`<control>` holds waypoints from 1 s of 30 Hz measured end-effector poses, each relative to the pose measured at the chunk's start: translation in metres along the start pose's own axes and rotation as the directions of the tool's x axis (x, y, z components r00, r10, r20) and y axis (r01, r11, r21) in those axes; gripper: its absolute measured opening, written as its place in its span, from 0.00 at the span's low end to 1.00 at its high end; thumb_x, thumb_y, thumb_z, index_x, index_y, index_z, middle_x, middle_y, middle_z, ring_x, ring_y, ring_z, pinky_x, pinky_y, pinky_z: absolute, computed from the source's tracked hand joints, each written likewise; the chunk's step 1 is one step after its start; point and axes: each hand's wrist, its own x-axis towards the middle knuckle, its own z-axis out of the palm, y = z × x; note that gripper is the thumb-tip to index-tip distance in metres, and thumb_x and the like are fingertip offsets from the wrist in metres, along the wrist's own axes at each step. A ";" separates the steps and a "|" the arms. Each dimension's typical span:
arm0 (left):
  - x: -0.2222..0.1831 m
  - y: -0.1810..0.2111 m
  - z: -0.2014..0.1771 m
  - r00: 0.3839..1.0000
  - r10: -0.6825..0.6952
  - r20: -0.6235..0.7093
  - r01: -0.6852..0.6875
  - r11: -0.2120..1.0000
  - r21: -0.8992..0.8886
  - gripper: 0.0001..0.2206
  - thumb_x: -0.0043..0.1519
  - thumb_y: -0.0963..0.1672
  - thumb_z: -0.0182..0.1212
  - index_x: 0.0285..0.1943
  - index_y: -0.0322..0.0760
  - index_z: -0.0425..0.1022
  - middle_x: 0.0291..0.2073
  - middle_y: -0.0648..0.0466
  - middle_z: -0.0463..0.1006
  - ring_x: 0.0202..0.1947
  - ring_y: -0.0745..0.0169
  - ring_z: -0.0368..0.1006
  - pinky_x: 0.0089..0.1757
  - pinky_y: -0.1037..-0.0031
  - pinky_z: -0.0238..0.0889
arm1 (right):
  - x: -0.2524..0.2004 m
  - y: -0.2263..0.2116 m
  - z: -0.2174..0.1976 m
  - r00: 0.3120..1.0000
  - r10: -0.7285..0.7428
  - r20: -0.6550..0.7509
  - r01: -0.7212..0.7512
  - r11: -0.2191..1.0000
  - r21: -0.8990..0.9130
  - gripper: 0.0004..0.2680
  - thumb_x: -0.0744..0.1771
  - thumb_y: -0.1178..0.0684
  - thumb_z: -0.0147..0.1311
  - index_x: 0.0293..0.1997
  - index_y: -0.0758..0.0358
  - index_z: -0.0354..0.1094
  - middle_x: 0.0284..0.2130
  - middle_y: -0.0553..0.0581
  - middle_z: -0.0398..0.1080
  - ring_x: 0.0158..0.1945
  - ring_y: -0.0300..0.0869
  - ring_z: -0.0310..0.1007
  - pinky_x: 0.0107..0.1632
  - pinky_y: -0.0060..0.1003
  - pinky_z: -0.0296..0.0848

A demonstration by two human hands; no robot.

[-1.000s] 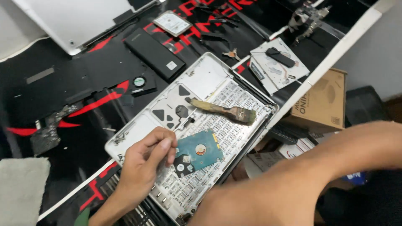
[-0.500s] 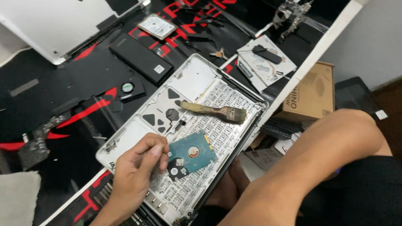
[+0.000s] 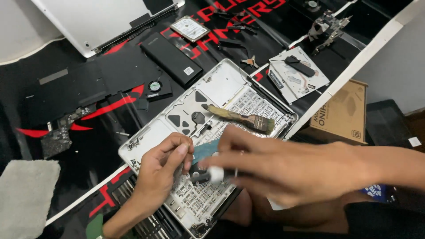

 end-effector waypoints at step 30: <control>-0.002 -0.002 0.001 0.997 -0.061 -0.045 0.060 0.998 -0.021 0.09 0.69 0.45 0.53 0.43 0.32 0.75 0.25 0.53 0.69 0.28 0.67 0.65 0.33 0.76 0.64 | -0.007 0.039 0.011 0.920 -0.214 -0.329 -0.057 0.757 -0.651 0.12 0.68 0.57 0.63 0.56 0.58 0.70 0.43 0.62 0.71 0.32 0.43 0.72 0.27 0.34 0.67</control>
